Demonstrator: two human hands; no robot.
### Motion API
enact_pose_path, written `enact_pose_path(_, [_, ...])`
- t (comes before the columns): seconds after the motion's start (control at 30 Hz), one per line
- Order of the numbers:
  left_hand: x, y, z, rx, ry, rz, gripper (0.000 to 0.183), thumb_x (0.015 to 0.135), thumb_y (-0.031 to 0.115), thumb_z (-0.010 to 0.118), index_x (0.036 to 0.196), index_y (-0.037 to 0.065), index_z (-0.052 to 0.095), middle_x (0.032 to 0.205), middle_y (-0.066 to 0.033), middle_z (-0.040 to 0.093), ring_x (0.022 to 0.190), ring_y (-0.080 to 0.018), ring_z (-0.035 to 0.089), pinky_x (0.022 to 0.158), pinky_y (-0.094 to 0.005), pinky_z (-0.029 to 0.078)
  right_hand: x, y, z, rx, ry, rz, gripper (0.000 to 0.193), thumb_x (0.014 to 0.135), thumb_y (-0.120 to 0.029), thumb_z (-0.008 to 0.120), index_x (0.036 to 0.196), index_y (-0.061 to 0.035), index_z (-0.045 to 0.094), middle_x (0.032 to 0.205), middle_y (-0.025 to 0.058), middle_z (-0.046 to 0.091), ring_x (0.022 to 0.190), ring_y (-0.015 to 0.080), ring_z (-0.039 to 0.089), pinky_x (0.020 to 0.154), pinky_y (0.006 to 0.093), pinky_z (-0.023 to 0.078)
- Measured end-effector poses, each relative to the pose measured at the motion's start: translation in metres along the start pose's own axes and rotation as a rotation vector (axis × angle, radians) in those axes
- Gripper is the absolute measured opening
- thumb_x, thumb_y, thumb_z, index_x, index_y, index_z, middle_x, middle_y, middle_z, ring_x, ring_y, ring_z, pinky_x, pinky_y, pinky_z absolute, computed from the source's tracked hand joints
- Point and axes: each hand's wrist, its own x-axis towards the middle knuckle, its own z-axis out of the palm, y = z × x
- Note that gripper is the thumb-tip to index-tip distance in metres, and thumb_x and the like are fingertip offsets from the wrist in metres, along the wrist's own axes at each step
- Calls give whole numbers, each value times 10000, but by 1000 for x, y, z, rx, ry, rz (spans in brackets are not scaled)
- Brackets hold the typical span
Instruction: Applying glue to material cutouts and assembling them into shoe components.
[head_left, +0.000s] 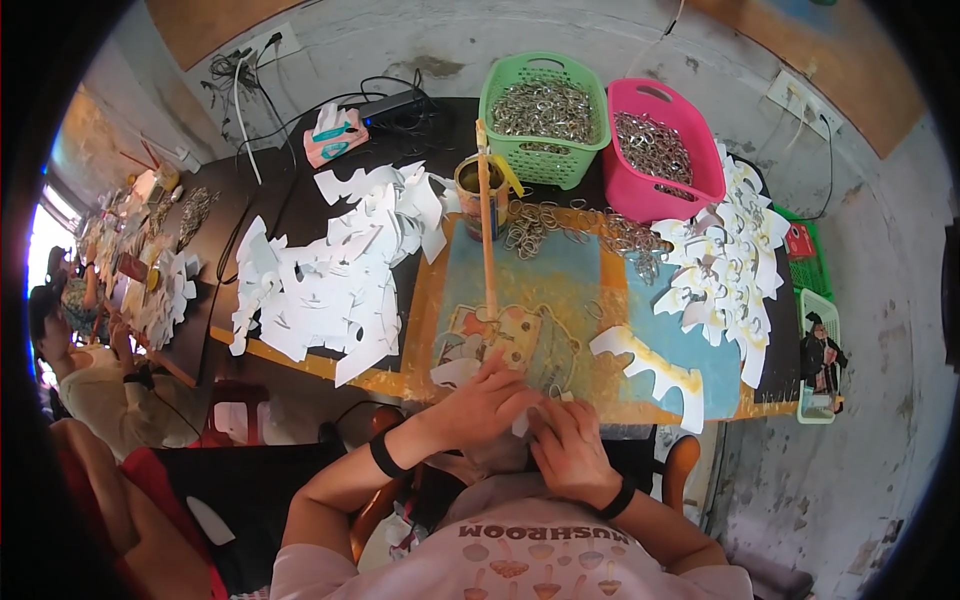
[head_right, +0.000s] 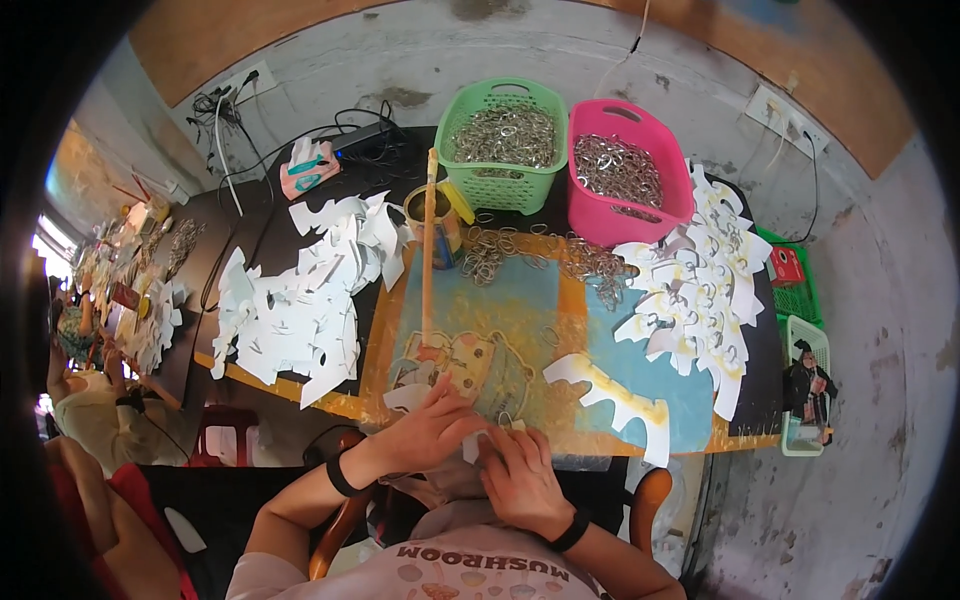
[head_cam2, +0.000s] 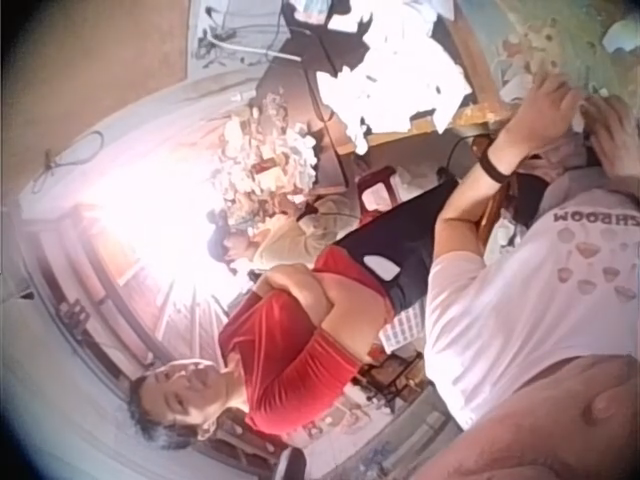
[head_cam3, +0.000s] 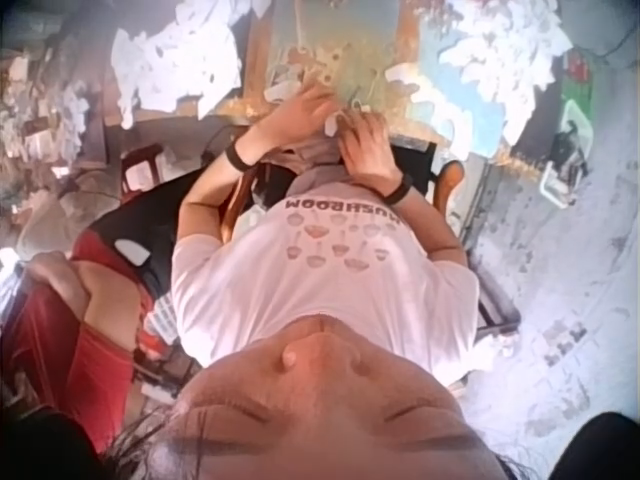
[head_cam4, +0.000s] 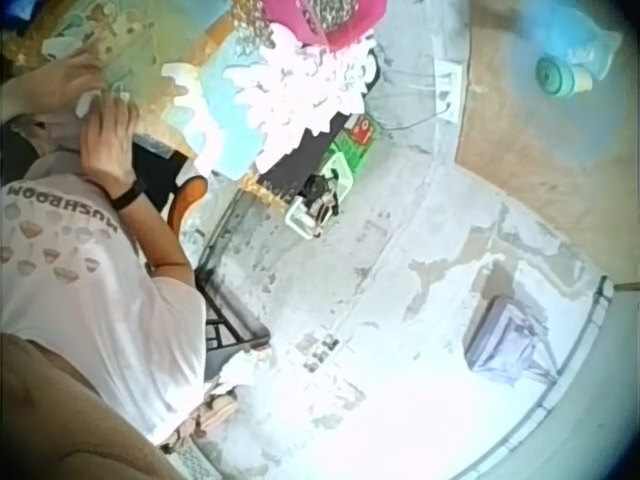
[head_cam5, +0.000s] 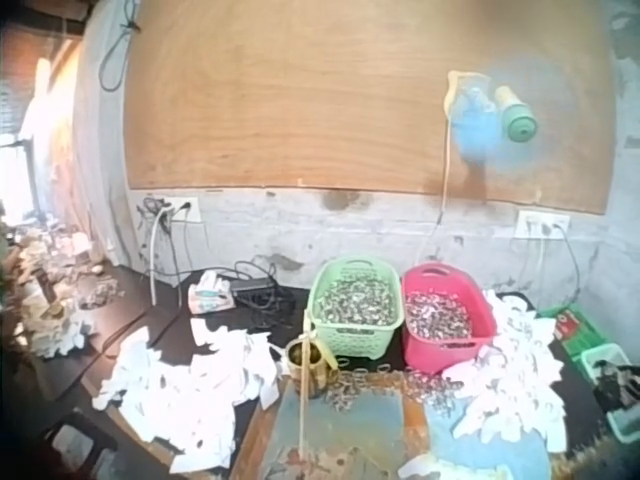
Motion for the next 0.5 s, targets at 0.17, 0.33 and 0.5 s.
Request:
enact_pose_path(0.17, [-6, -1, 3, 60, -14, -14, 278, 802, 45, 546, 1080, 56, 558, 963, -84, 571, 1050, -267, 532, 1092, -581, 247, 3, 5, -5, 7, -3, -41, 353, 773, -158, 637, 1085, 5, 620, 1271, 122, 494, 1129, 296, 428, 990, 477, 329])
enact_pose_path(0.33, [-10, -2, 8, 75, 25, -42, 273, 779, 26, 577, 1049, 61, 557, 942, -60, 573, 1034, -265, 536, 1091, -577, 246, 3, 15, -2, -31, -20, -108, 350, 771, -150, 639, 1093, -17, 614, 1206, 89, 555, 1093, 263, 463, 972, 444, 329])
enact_pose_path(0.5, [-7, 4, -4, -33, 4, -103, 348, 733, -3, 636, 1065, 58, 553, 958, -82, 562, 1026, -289, 537, 1091, -595, 229, 9, 10, -9, -26, -14, -93, 394, 772, -170, 646, 1131, -20, 585, 1174, 97, 573, 1080, 266, 481, 982, 447, 320])
